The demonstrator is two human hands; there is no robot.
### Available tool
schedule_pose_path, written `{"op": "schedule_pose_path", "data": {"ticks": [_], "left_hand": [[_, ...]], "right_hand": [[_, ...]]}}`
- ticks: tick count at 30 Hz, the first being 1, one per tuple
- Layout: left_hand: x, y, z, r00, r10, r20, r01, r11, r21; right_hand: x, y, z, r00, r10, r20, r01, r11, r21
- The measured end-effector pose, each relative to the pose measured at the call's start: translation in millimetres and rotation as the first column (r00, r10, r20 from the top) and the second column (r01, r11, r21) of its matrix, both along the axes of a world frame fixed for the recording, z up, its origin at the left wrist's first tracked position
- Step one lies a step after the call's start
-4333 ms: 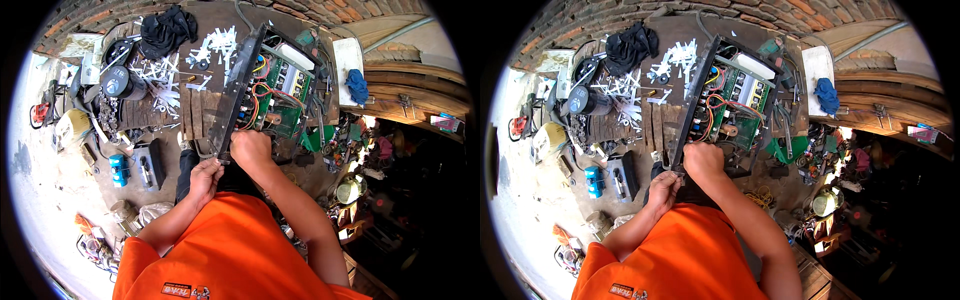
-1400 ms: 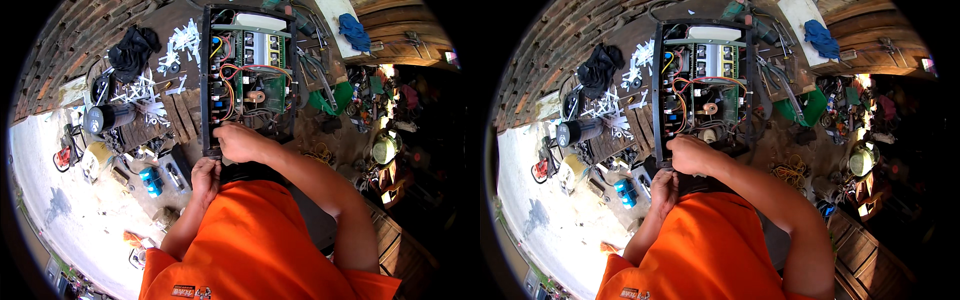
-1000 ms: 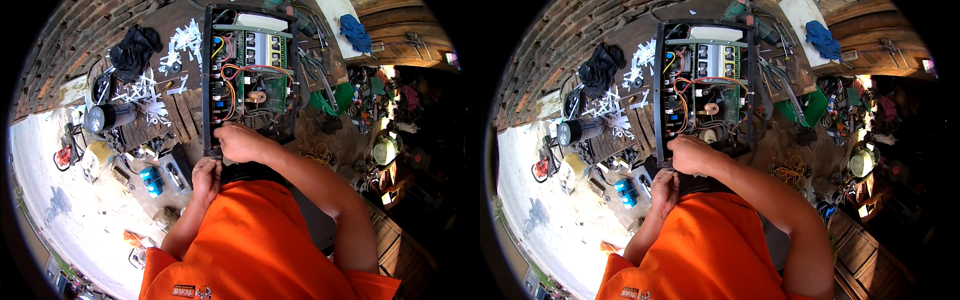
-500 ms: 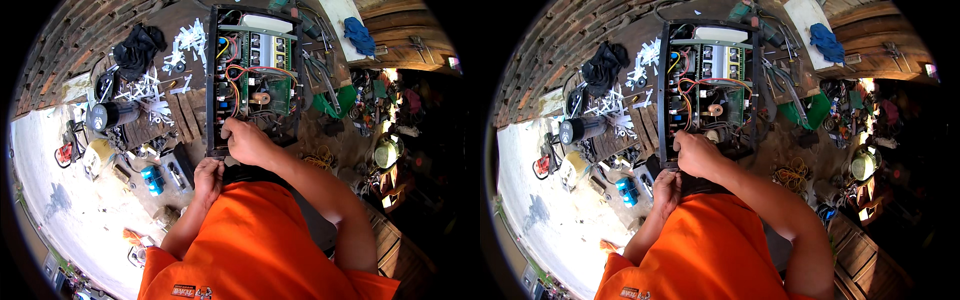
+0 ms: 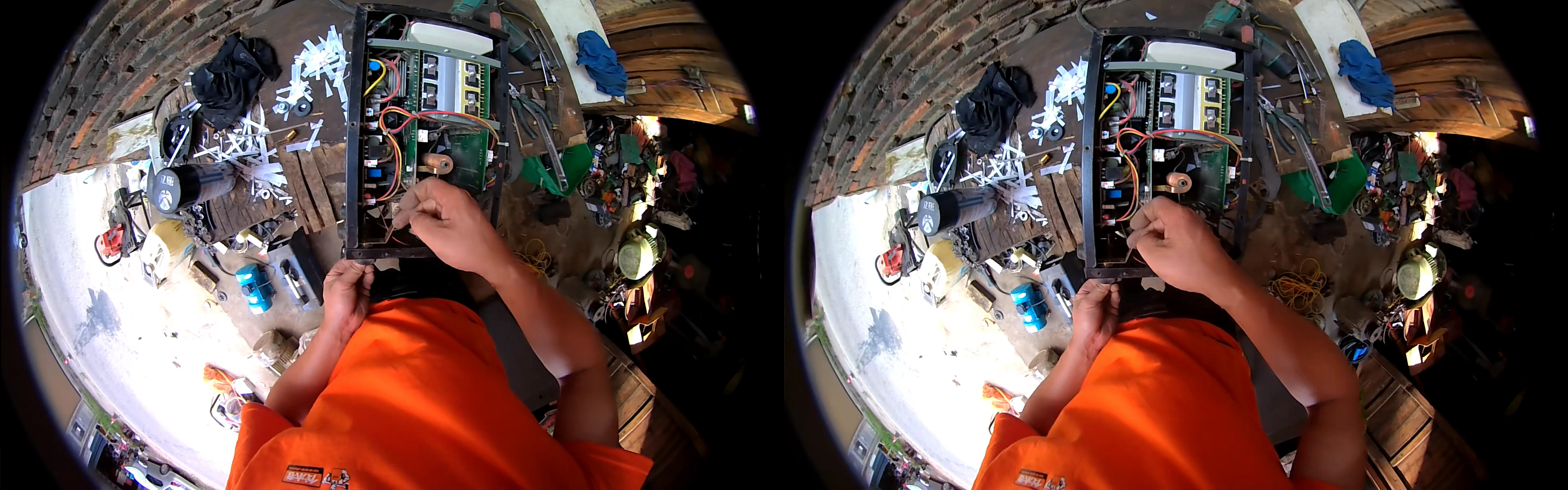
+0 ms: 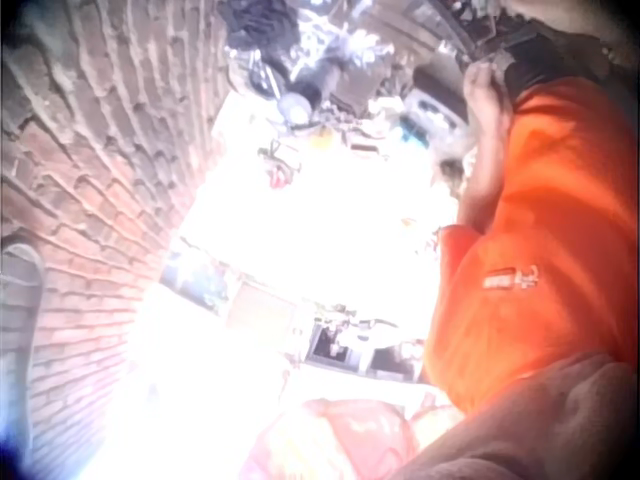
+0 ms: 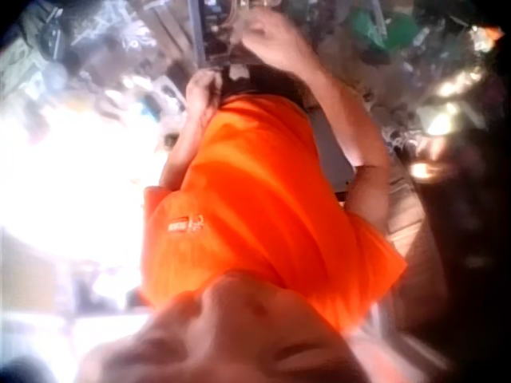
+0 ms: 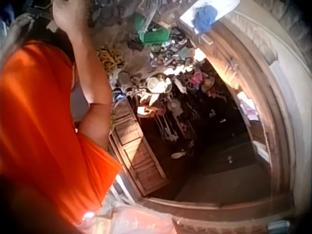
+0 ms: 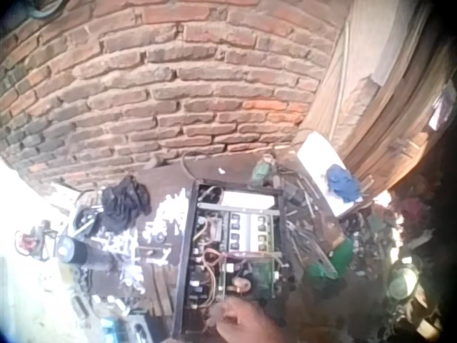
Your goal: The person repairs an electronic device by hand, manipulating small components and wires inside an open chassis. They use a wrench to tighten a connector and a screwdriver to adjust internal parts, working at a cluttered outdoor workbench.
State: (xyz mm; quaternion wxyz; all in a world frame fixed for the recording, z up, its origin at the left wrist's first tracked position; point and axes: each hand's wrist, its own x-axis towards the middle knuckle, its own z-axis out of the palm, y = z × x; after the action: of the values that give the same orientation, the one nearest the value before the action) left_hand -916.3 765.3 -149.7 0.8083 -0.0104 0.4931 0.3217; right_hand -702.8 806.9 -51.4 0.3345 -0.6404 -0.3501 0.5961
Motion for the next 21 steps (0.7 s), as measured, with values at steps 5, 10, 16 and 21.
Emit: {"op": "schedule_pose_path", "data": {"ticks": [5,10,16,21], "left_hand": [[0,1,3,1.000,-0.011,0.001,0.011,1.000,-0.010],[-3,0,0,1.000,-0.009,-0.024,0.009,1.000,-0.011],[-1,1,0,1.000,-0.015,0.002,0.015,1.000,-0.009],[0,-1,2,1.000,0.006,-0.014,-0.006,1.000,-0.012]], "right_hand": [[14,-12,-9,0.978,0.084,-0.192,-0.132,0.959,-0.252],[20,-3,-33,0.907,-0.052,-0.417,-0.134,0.904,-0.405],[15,11,-54,0.782,-0.150,-0.605,-0.182,0.873,-0.453],[4,15,-66,0.763,-0.234,-0.602,-0.128,0.859,-0.496]]}}
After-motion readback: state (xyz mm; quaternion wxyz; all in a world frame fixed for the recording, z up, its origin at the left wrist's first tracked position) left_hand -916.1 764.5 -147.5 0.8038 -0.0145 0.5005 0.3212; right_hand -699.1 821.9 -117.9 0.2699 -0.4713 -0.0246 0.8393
